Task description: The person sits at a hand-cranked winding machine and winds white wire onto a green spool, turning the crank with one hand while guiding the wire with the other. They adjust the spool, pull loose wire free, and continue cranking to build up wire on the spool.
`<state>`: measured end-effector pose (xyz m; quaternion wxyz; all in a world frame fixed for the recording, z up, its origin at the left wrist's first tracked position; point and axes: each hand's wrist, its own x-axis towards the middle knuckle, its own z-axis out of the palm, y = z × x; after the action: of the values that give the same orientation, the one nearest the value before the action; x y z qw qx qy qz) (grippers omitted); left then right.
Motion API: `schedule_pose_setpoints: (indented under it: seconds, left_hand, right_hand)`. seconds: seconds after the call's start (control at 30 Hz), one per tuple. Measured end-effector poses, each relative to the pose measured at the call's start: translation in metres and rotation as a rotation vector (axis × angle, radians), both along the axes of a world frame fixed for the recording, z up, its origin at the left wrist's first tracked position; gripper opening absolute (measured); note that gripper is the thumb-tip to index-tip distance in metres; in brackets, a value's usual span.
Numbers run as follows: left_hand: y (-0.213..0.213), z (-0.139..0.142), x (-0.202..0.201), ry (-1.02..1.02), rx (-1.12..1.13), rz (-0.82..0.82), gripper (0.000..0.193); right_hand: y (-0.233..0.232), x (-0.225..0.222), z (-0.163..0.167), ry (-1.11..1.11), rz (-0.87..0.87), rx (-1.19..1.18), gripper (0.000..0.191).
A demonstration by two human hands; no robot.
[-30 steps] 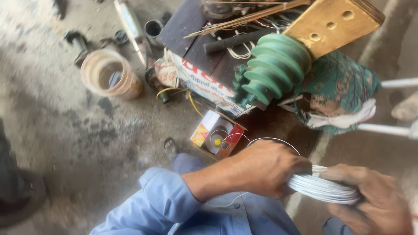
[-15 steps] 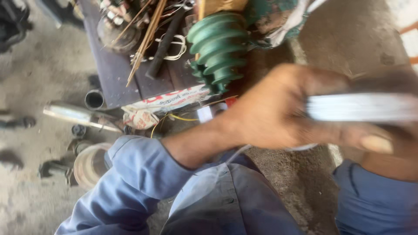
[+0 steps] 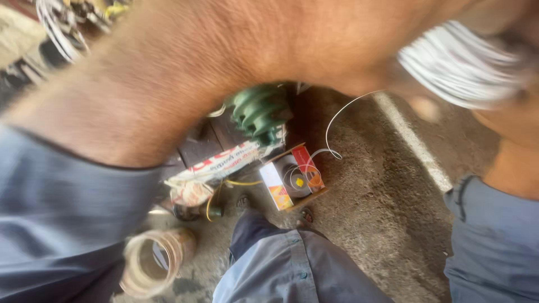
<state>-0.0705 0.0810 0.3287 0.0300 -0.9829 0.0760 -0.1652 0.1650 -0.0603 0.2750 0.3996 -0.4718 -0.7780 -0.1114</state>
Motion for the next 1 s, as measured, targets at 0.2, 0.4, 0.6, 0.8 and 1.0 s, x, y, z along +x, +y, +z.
schedule_pose_setpoints:
  seconds: [0.2,0.4,0.6,0.8,1.0]
  left_hand:
    - [0.061,0.003,-0.042,0.107,0.534,0.114,0.027]
    - [0.099,-0.001,-0.081,-0.14,0.409,-0.114,0.03]
    - [0.112,-0.004,-0.101,-0.186,0.269,-0.29,0.045]
    - [0.111,0.008,-0.117,-0.1,0.136,-0.362,0.057]
    - [0.121,-0.015,-0.122,-0.103,0.043,-0.269,0.051]
  right_hand:
    - [0.081,-0.052,-0.036,0.042,-0.027,0.047,0.023]
    - [0.114,-0.128,-0.091,0.252,-0.136,0.035,0.023]
    - [0.094,-0.169,-0.084,0.365,-0.285,0.031,0.033]
    - [0.089,-0.19,-0.071,0.242,-0.304,-0.001,0.033]
    - [0.093,-0.19,-0.101,0.312,-0.321,-0.074,0.041]
